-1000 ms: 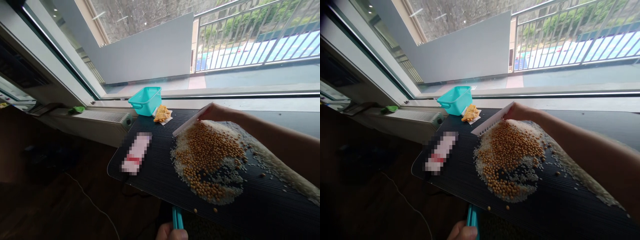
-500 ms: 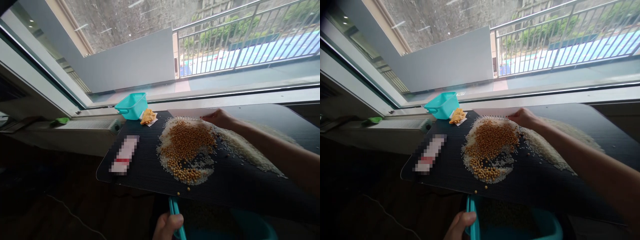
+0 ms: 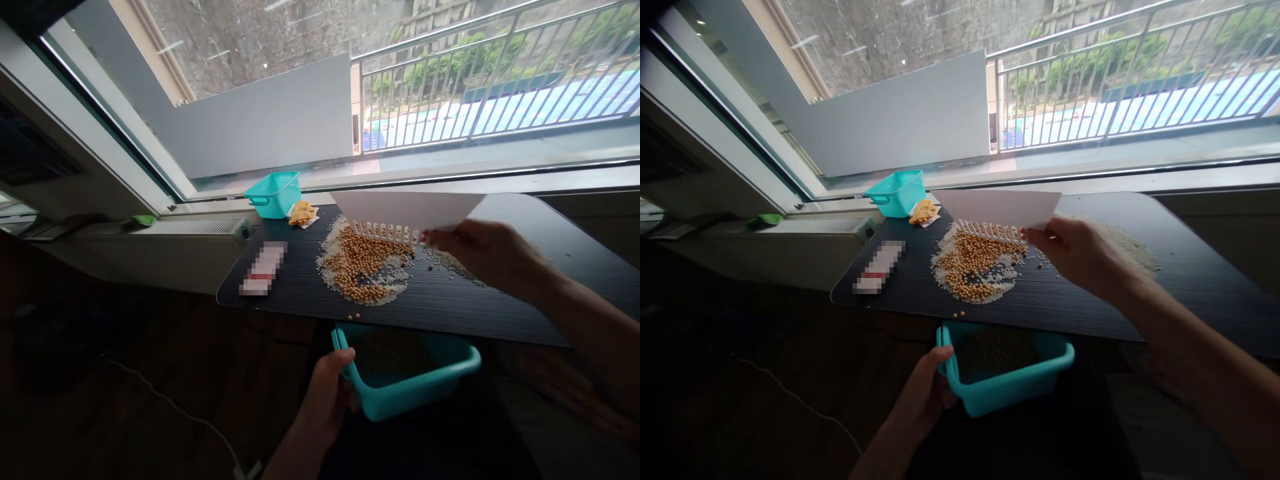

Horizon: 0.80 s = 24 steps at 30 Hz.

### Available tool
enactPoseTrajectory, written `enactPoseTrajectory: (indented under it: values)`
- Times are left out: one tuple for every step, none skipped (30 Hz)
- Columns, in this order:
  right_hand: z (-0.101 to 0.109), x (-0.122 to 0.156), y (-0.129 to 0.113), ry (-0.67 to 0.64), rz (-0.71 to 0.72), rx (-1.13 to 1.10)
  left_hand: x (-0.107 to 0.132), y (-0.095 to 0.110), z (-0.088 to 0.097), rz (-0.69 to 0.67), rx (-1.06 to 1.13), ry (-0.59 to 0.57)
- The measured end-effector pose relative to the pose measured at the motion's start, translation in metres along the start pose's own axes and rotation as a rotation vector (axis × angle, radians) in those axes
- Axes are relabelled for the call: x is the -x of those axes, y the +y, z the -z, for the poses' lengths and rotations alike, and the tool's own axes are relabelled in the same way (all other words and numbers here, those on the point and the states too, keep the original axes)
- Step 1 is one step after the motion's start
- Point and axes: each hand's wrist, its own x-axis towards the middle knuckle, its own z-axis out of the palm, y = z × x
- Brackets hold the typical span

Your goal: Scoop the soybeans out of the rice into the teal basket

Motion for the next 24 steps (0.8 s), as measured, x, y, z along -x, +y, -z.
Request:
enactPoseTrajectory:
  values:
    - [0.000,0.018,-0.003,0.040,0.001,-0.075,0.001,0.000,0.001,-0.002,0.001,-0.002]
    - [-0.001,0.035,-0.006,0.046,0.013,-0.165,0.003,0.000,0.001,-0.002,0.001,0.000]
    - [-0.003,0.052,-0.008,0.055,0.018,-0.263,0.004,0.000,0.002,0.000,0.003,0.000]
    - [-0.006,0.068,-0.010,0.063,0.012,-0.354,0.005,0.000,0.002,0.000,0.005,0.000]
    - [-0.010,0.082,-0.011,0.083,-0.022,-0.413,0.005,0.000,0.003,-0.001,0.006,-0.003]
    - [-0.014,0.094,-0.011,0.095,-0.050,-0.426,0.006,0.000,0.005,-0.003,0.006,-0.006]
    - [-0.018,0.104,-0.012,0.095,-0.053,-0.416,0.006,0.001,0.006,-0.006,0.006,-0.009]
    - [-0.022,0.111,-0.011,0.097,-0.061,-0.409,0.007,0.002,0.008,-0.008,0.004,-0.011]
    - [-0.026,0.116,-0.010,0.103,-0.061,-0.401,0.008,0.002,0.011,-0.010,0.003,-0.013]
    - [-0.029,0.119,-0.009,0.118,-0.056,-0.397,0.010,0.003,0.013,-0.011,0.003,-0.013]
    - [-0.031,0.120,-0.008,0.123,-0.048,-0.388,0.011,0.004,0.015,-0.012,0.004,-0.012]
    - [-0.033,0.120,-0.007,0.121,-0.043,-0.377,0.013,0.005,0.018,-0.013,0.007,-0.011]
    - [-0.035,0.119,-0.006,0.111,-0.041,-0.367,0.014,0.006,0.020,-0.016,0.012,-0.009]
    - [-0.037,0.117,-0.005,0.095,-0.042,-0.355,0.015,0.006,0.021,-0.019,0.015,-0.009]
    - [-0.038,0.115,-0.005,0.082,-0.044,-0.348,0.016,0.007,0.022,-0.023,0.019,-0.008]
    - [-0.040,0.112,-0.005,0.079,-0.040,-0.347,0.016,0.008,0.023,-0.025,0.021,-0.008]
    - [-0.041,0.111,-0.006,0.079,-0.036,-0.349,0.016,0.008,0.024,-0.025,0.022,-0.009]
    - [-0.042,0.110,-0.008,0.078,-0.032,-0.351,0.016,0.008,0.025,-0.023,0.023,-0.010]
    - [-0.043,0.109,-0.010,0.071,-0.025,-0.354,0.016,0.008,0.026,-0.020,0.024,-0.013]
    - [-0.043,0.109,-0.011,0.058,-0.022,-0.358,0.016,0.008,0.026,-0.019,0.026,-0.018]
    - [-0.043,0.110,-0.013,0.034,-0.023,-0.360,0.016,0.008,0.027,-0.020,0.028,-0.022]
    - [-0.042,0.110,-0.014,0.008,-0.027,-0.362,0.016,0.008,0.028,-0.021,0.028,-0.025]
    - [-0.041,0.112,-0.014,-0.004,-0.035,-0.363,0.016,0.007,0.029,-0.021,0.029,-0.025]
    - [-0.040,0.113,-0.013,-0.009,-0.043,-0.364,0.015,0.007,0.030,-0.020,0.027,-0.022]
